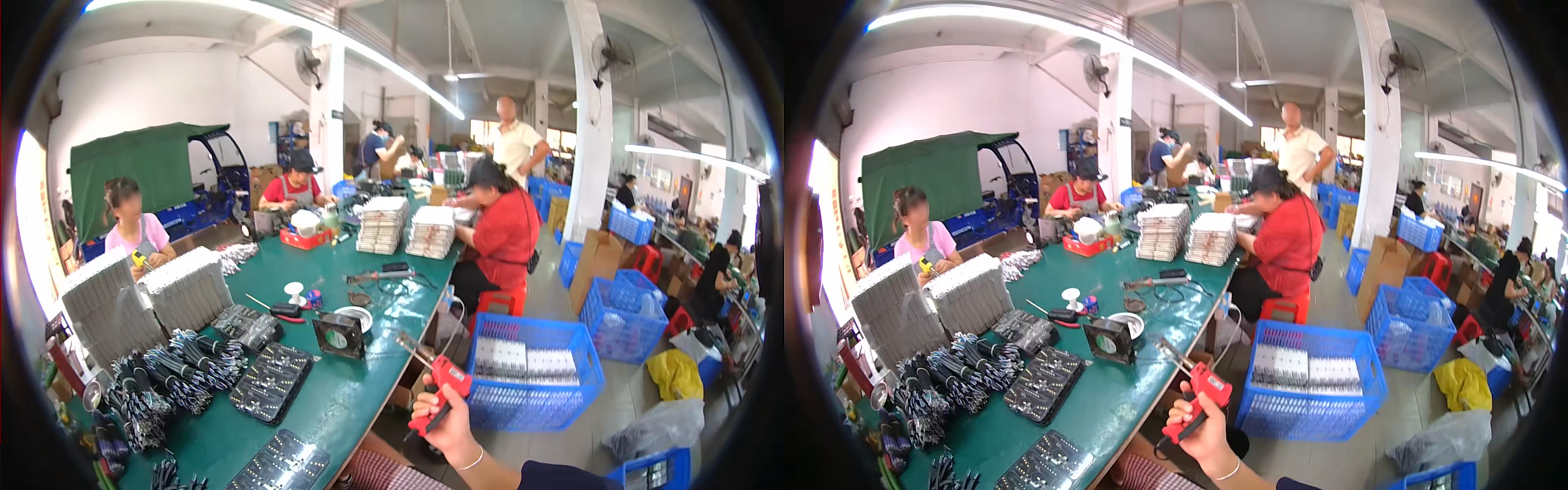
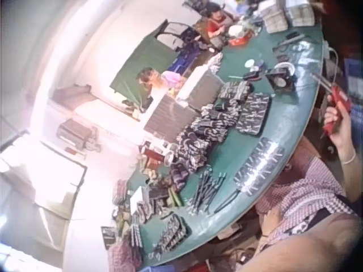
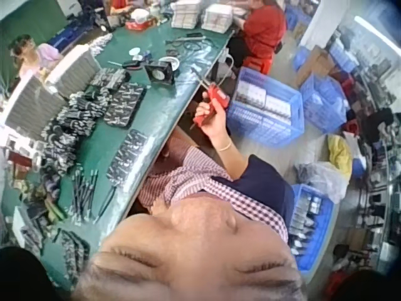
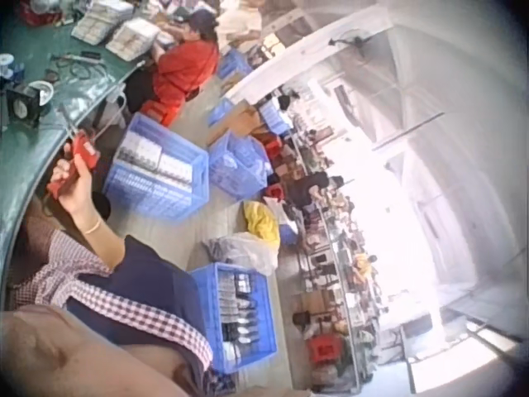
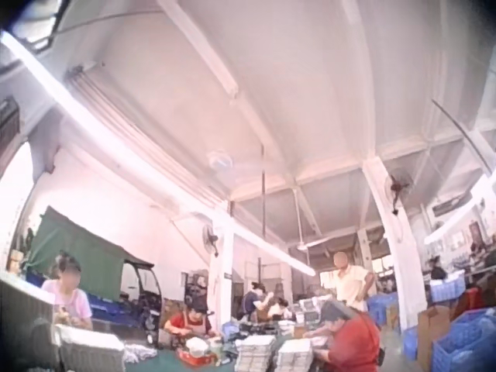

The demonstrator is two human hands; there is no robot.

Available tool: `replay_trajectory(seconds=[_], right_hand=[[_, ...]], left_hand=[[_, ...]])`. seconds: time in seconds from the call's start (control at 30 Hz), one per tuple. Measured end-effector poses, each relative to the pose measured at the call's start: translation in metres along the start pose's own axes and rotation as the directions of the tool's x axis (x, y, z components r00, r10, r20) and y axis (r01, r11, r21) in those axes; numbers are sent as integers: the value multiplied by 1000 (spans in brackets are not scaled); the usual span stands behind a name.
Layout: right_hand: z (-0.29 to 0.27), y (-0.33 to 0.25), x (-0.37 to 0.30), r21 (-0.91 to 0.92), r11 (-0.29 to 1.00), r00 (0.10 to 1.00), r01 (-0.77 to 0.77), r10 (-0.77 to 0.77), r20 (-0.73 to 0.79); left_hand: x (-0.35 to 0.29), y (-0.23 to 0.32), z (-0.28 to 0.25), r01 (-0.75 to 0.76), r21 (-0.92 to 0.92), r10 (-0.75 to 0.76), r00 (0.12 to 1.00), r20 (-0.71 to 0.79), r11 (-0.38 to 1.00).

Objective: The person solders wires onto an electronic board using a soldering iron, sets the board aside, and solders wires onto another electronic board with the soldering iron.

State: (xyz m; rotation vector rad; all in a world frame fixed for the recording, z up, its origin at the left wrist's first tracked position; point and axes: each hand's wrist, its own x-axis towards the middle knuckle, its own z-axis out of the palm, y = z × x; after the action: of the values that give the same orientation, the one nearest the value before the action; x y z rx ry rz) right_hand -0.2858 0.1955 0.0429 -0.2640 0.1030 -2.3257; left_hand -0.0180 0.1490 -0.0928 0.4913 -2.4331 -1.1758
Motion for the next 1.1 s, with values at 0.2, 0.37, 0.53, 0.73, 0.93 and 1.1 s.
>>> replay_trajectory(seconds=[0.2, 0.37, 0.53, 0.73, 0.93, 1.1], right_hand=[[5, -6, 0, 14, 997, 997, -77, 77, 29], [-4, -8, 2, 61, 992, 993, -111, 108, 47], [-12, -17, 10, 101, 989, 993, -108, 103, 56], [-9, -30, 25, 179, 977, 991, -116, 101, 88], [-26, -55, 39, 198, 979, 994, -58, 37, 105], [-34, -73, 34, 191, 981, 997, -28, 13, 82]], left_hand=[[-3, -1, -16, 51, 124, -44, 997, -56, 991], [-12, -1, -35, 101, 261, -97, 995, -29, 960], [-14, 4, -48, 138, 372, -155, 988, 15, 918], [0, 15, -53, 173, 496, -222, 974, 40, 851], [25, 21, -73, 198, 647, -300, 953, 49, 736], [38, 46, -74, 108, 648, -242, 962, 122, 754]])
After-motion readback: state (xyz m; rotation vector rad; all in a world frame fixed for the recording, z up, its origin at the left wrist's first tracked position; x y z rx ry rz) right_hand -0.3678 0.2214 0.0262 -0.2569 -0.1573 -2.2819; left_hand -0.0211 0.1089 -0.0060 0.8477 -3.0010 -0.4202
